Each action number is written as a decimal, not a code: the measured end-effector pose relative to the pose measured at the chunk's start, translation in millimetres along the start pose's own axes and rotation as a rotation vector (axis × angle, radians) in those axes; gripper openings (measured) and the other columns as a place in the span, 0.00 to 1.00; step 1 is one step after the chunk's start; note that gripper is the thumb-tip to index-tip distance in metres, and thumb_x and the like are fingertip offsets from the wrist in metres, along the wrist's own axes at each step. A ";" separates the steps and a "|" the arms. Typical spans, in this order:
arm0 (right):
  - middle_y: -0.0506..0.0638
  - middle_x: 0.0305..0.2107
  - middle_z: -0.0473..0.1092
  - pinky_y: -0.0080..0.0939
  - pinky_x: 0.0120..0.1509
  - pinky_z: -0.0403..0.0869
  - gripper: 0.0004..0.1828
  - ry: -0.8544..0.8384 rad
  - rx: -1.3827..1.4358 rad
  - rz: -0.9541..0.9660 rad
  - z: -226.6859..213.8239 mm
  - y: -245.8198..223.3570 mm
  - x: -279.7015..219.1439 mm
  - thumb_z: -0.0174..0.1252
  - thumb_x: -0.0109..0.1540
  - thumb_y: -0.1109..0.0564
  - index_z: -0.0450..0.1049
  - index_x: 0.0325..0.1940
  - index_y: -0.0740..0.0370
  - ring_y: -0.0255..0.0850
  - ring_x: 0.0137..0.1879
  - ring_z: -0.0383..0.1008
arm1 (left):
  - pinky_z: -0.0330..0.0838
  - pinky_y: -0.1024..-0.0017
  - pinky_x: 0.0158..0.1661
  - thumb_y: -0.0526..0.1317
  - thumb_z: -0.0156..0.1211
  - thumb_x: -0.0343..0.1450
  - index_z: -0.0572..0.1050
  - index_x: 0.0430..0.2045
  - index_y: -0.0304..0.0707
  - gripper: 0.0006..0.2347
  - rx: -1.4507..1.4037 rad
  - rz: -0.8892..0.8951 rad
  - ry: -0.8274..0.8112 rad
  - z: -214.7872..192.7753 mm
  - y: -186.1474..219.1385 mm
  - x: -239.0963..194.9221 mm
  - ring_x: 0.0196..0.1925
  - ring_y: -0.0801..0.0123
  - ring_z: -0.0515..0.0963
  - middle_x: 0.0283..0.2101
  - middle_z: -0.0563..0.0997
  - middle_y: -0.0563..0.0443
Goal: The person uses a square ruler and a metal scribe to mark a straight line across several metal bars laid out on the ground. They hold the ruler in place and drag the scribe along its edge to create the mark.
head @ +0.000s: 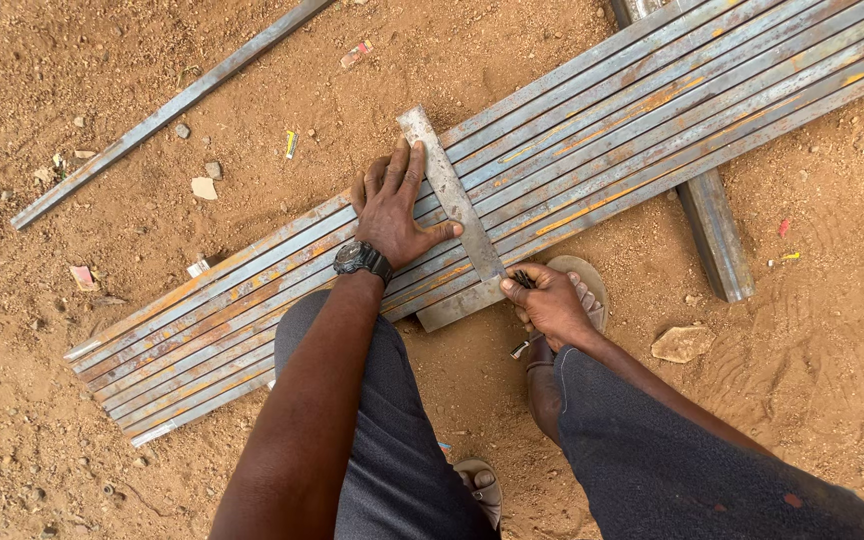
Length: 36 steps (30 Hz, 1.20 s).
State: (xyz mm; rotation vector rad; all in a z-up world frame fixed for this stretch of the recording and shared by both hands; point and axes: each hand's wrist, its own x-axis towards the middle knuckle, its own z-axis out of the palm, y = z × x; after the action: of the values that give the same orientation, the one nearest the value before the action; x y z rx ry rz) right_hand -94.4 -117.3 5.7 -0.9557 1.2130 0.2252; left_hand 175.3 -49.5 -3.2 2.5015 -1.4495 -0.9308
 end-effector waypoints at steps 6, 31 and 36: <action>0.46 0.22 0.70 0.31 0.19 0.65 0.13 0.001 -0.002 -0.003 -0.9 0.4 0.4 0.61 0.64 0.57 0.78 0.51 0.63 0.29 0.20 0.63 | 0.36 0.40 0.71 0.79 0.61 0.53 0.43 0.75 0.56 0.57 0.005 -0.005 -0.012 2.2 0.2 1.8 0.77 0.46 0.47 0.79 0.43 0.47; 0.44 0.21 0.69 0.30 0.18 0.64 0.15 -0.012 -0.068 0.018 -2.0 0.6 3.4 0.61 0.64 0.55 0.76 0.54 0.61 0.28 0.20 0.63 | 0.41 0.38 0.70 0.80 0.62 0.50 0.42 0.74 0.51 0.60 0.142 -0.093 -0.125 -24.8 28.8 -0.5 0.77 0.43 0.45 0.78 0.45 0.44; 0.44 0.22 0.69 0.30 0.18 0.63 0.16 0.007 -0.009 0.034 -0.3 0.9 2.3 0.62 0.63 0.56 0.76 0.54 0.62 0.28 0.20 0.62 | 0.40 0.36 0.69 0.81 0.59 0.51 0.41 0.74 0.50 0.61 0.164 -0.092 -0.145 -23.8 27.7 0.6 0.76 0.41 0.46 0.77 0.44 0.42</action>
State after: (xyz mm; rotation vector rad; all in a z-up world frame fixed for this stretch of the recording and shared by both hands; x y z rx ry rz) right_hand -94.2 -117.7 3.3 -0.9452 1.2361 0.2551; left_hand 167.8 -69.9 26.2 2.6888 -1.5208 -1.0710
